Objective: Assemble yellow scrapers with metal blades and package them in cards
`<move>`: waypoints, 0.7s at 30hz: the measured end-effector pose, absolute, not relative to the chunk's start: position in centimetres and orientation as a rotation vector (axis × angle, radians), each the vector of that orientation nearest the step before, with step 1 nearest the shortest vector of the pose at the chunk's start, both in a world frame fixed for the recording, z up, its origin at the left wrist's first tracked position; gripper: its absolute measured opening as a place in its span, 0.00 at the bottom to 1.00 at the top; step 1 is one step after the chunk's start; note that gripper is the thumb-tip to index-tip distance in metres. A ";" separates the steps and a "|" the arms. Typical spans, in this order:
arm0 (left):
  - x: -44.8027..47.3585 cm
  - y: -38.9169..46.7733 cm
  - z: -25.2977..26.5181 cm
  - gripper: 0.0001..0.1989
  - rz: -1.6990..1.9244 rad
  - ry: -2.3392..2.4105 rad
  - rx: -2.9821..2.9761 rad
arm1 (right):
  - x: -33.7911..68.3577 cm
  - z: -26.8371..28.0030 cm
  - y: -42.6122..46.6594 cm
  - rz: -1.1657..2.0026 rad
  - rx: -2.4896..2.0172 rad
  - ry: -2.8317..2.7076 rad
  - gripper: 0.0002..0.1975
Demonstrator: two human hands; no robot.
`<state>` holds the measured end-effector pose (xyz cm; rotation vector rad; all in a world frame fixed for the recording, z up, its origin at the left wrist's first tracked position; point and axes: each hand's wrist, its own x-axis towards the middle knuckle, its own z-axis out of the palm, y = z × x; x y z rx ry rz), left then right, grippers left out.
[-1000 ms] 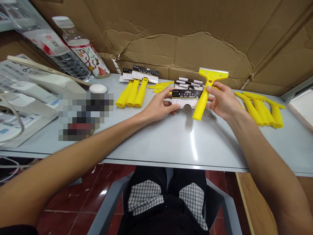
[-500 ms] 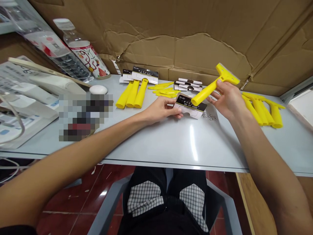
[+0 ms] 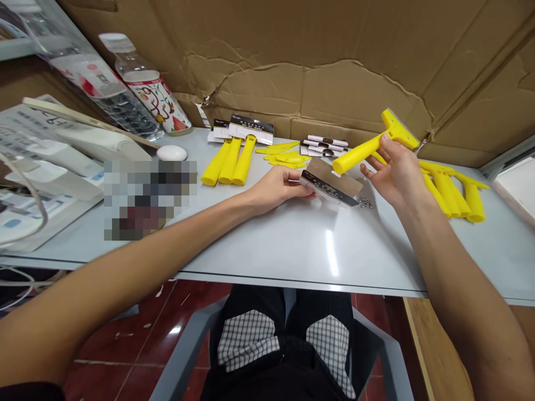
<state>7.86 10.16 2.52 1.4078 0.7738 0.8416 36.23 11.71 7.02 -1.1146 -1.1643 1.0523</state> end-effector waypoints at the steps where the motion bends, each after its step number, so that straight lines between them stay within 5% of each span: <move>1: 7.9 10.1 2.5 0.14 0.845 0.782 1.381 | 36.0 7.1 11.6 1.063 -1.110 -1.142 0.28; 21: 8.7 9.6 3.0 0.11 0.986 0.745 1.052 | 34.4 6.5 11.3 0.791 -1.056 -1.252 0.24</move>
